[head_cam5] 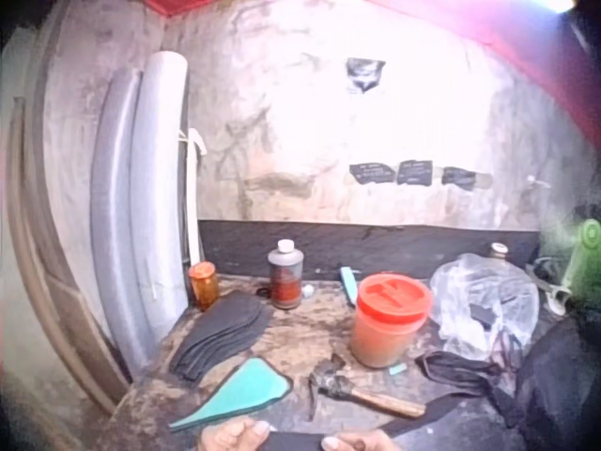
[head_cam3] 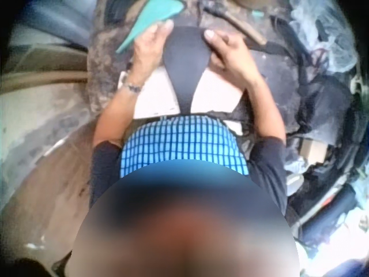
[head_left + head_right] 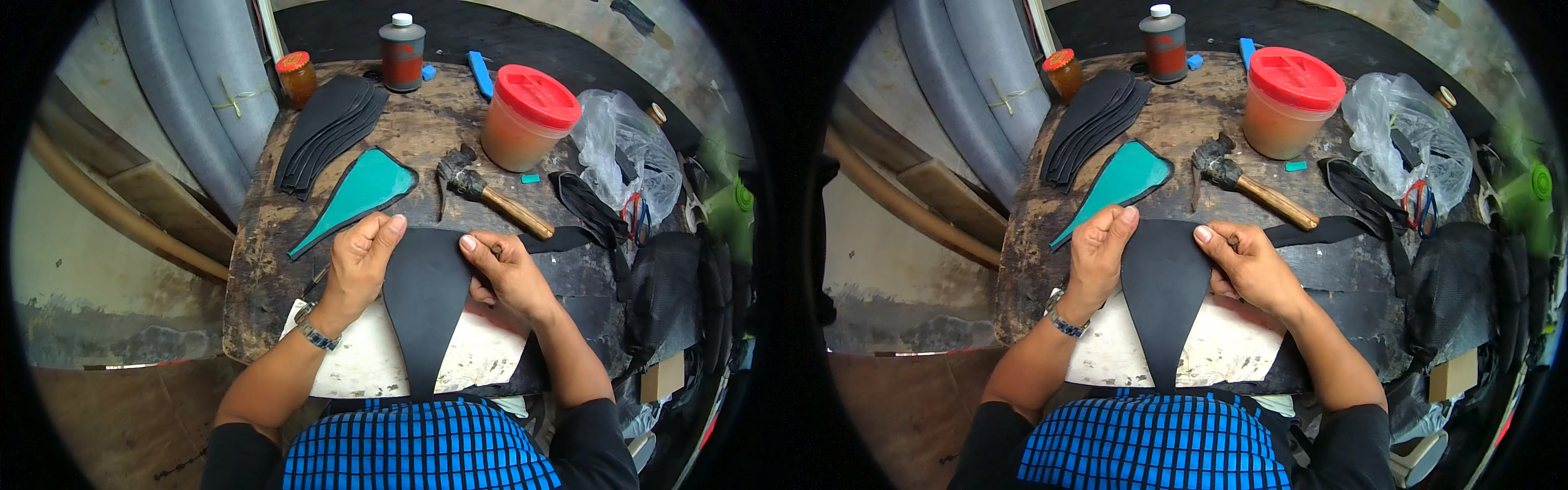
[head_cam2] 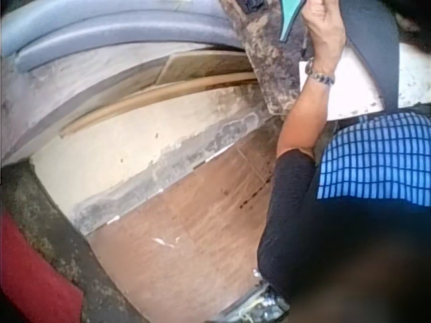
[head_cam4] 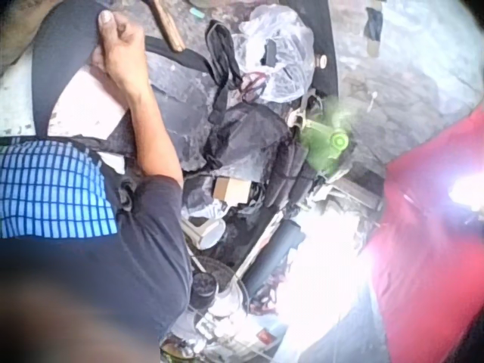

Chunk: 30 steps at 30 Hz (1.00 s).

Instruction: The person assembles a shoe insole by attaching a black rubber strip to a green insole. They use a hammer to tap the strip into place and a pointed tool to press the edges. The person flips the insole to inspect the attachment and continues securing the strip along the perimeter.

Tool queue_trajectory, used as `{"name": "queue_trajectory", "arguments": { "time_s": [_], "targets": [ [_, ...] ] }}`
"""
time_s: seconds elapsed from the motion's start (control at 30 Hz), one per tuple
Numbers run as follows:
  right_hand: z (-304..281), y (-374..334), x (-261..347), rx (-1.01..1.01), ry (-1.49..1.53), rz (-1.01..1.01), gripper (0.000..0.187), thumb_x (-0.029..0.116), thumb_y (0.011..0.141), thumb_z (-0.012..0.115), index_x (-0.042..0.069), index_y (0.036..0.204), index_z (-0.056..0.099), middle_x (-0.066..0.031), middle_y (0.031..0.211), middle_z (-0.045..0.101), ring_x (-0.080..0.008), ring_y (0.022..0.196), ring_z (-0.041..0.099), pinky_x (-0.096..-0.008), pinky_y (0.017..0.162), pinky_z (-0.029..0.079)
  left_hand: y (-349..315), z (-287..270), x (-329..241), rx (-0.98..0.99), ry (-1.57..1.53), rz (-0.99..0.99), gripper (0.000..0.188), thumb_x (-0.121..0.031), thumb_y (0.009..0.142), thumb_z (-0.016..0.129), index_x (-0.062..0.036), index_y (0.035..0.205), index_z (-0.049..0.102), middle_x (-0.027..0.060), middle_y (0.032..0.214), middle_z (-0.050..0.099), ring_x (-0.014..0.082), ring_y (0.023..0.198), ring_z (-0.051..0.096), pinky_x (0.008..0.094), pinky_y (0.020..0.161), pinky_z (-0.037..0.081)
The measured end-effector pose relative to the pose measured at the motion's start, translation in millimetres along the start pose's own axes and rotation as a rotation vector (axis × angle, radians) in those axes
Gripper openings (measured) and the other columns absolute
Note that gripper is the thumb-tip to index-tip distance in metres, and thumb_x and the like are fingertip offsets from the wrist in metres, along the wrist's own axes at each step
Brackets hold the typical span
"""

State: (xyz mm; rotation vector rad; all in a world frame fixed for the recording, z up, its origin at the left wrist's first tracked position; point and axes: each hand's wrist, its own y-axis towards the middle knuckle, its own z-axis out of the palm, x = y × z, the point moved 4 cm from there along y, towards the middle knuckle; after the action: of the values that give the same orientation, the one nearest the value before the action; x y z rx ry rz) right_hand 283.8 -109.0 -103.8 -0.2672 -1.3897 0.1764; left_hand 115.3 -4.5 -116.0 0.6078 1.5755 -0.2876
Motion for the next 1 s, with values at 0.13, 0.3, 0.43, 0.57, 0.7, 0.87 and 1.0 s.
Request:
{"name": "queue_trajectory", "arguments": {
  "time_s": [0.13, 0.3, 0.43, 0.57, 0.7, 0.87, 1.0],
  "targets": [
    [0, 0, 1, -0.001, 0.014, 0.008, 0.034, 0.030, 0.105, 0.052, 0.003, 0.085, 0.059, 0.0018, 0.065, 0.048, -0.0052, 0.046, 0.039, -0.0225, 0.042, 0.031, -2, -8, 8, -0.027, -0.208, -0.144, 0.044, -0.039, 0.105, 0.050, -0.0037, 0.082, 0.061, 0.0001, 0.074, 0.064, 0.0007, 0.061, 0.051, 0.0162, 0.053, 0.037],
    [-1, 0, 4, -0.029, 0.104, 0.032, 0.021, 0.024, 0.103, 0.057, 0.004, 0.099, 0.059, 0.0013, 0.071, 0.053, -0.0050, 0.047, 0.041, -0.0211, 0.043, 0.031, -3, -2, -4, 0.080, -0.356, -0.098, 0.041, -0.036, 0.106, 0.048, -0.0016, 0.089, 0.062, 0.0035, 0.078, 0.066, 0.0023, 0.062, 0.053, 0.0168, 0.053, 0.040],
    [2, -3, 5, -0.066, 0.079, -0.030, 0.020, 0.014, 0.101, 0.059, 0.007, 0.117, 0.050, 0.0018, 0.073, 0.053, -0.0039, 0.052, 0.043, -0.0220, 0.045, 0.031, -1, 4, 2, 0.017, -0.195, -0.105, 0.030, -0.027, 0.104, 0.055, -0.0028, 0.088, 0.063, -0.0015, 0.071, 0.061, 0.0002, 0.064, 0.051, 0.0157, 0.058, 0.039],
    [2, -1, 2, -0.017, 0.044, -0.071, 0.021, 0.015, 0.103, 0.056, 0.006, 0.120, 0.048, 0.0024, 0.072, 0.049, -0.0040, 0.049, 0.042, -0.0213, 0.044, 0.030, 4, -3, 2, -0.010, -0.133, -0.035, 0.028, -0.027, 0.104, 0.056, -0.0030, 0.094, 0.064, -0.0049, 0.073, 0.059, -0.0006, 0.064, 0.048, 0.0162, 0.058, 0.037],
    [-7, 3, 2, -0.094, 0.055, -0.158, 0.020, 0.022, 0.107, 0.047, 0.004, 0.116, 0.050, 0.0020, 0.068, 0.048, -0.0048, 0.044, 0.039, -0.0227, 0.040, 0.030, 2, 6, -6, 0.338, -0.529, -0.156, 0.049, -0.019, 0.095, 0.068, -0.0023, 0.135, 0.048, 0.0048, 0.112, 0.059, 0.0108, 0.095, 0.059, 0.0244, 0.081, 0.048],
    [-24, 4, 0, -0.132, 0.360, -0.089, 0.015, 0.020, 0.104, 0.054, 0.006, 0.109, 0.055, 0.0014, 0.065, 0.051, -0.0056, 0.042, 0.040, -0.0224, 0.038, 0.032, 2, 19, -14, 0.419, -0.241, -0.021, 0.110, 0.002, 0.079, 0.077, -0.0115, 0.159, 0.003, 0.0107, 0.164, 0.011, 0.0231, 0.145, 0.032, 0.0360, 0.114, 0.038],
    [-31, 6, -1, -0.086, 0.481, -0.040, 0.013, 0.018, 0.100, 0.059, 0.005, 0.103, 0.058, 0.0009, 0.060, 0.052, -0.0049, 0.039, 0.038, -0.0212, 0.038, 0.029, -1, 21, -12, 0.398, -0.384, -0.080, 0.110, 0.007, 0.078, 0.075, -0.0134, 0.159, 0.004, 0.0060, 0.166, 0.002, 0.0224, 0.148, 0.025, 0.0354, 0.115, 0.038]
  ]
}}
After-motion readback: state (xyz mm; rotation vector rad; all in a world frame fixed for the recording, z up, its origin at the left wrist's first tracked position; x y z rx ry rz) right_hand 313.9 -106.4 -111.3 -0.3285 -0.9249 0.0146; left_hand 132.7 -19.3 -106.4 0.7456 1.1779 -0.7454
